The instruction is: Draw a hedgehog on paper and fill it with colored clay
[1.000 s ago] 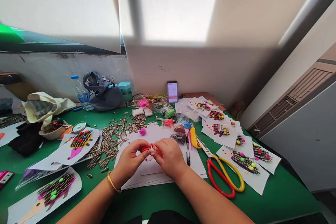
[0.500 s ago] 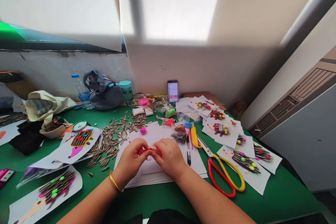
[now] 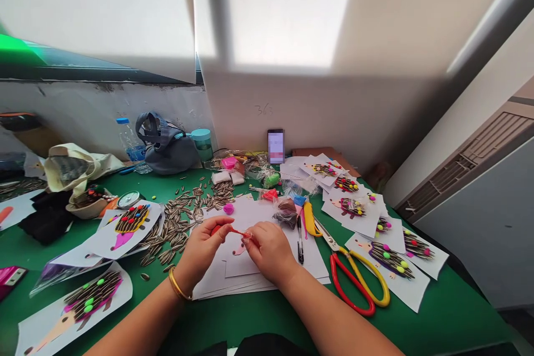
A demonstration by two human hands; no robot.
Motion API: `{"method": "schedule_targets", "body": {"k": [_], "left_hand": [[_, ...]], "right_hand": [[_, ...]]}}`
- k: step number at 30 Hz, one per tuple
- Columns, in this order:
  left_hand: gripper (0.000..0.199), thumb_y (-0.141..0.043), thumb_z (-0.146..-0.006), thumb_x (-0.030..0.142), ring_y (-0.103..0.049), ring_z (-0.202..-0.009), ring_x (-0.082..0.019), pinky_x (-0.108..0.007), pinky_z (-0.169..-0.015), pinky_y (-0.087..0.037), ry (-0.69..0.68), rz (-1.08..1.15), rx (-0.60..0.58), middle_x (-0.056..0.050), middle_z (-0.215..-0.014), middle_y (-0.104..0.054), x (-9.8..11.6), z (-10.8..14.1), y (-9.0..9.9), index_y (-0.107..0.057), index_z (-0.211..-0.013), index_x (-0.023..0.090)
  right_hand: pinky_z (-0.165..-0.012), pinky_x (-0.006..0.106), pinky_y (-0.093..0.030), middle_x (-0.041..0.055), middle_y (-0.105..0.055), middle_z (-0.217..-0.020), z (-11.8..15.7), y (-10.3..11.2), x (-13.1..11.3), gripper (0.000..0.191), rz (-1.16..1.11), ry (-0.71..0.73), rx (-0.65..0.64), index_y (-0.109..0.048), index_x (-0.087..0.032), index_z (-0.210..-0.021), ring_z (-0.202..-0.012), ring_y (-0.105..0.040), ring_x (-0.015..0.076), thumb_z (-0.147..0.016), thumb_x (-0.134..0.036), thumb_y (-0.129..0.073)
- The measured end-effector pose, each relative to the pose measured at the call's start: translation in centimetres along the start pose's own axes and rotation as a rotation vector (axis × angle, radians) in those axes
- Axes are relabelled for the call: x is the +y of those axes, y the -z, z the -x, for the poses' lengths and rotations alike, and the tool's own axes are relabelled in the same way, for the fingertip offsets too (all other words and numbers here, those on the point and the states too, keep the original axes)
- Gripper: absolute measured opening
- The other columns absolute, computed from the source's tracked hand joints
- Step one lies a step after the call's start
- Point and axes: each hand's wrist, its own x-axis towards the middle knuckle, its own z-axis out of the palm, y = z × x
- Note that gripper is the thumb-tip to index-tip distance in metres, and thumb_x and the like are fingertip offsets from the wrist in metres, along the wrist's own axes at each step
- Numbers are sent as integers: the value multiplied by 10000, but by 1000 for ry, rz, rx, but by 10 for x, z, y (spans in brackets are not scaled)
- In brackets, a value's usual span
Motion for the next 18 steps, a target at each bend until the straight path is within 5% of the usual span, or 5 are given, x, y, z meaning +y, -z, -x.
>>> {"method": "schedule_targets", "body": {"k": [11, 18], "left_hand": [[286, -678, -778, 425, -607, -654, -152, -293, -609, -510, 157, 172, -249, -3, -764, -632, 4, 5, -9, -607, -925, 191], [183, -490, -902, 293, -573, -719, -168, -310, -691, -476, -113, -244, -159, -15, -779, -596, -2, 5, -7, -575, -765, 206]], "right_hand": [[-713, 298, -399, 32, -632, -795, 0, -5, 2, 237, -11, 12, 16, -642, -208, -883, -774, -564, 179, -969, -387, -511], [-712, 303, -403, 34, -638, -798, 1, -7, 2, 228, -13, 3, -3, -645, -208, -924, -772, -570, 186, -958, -399, -526]]}}
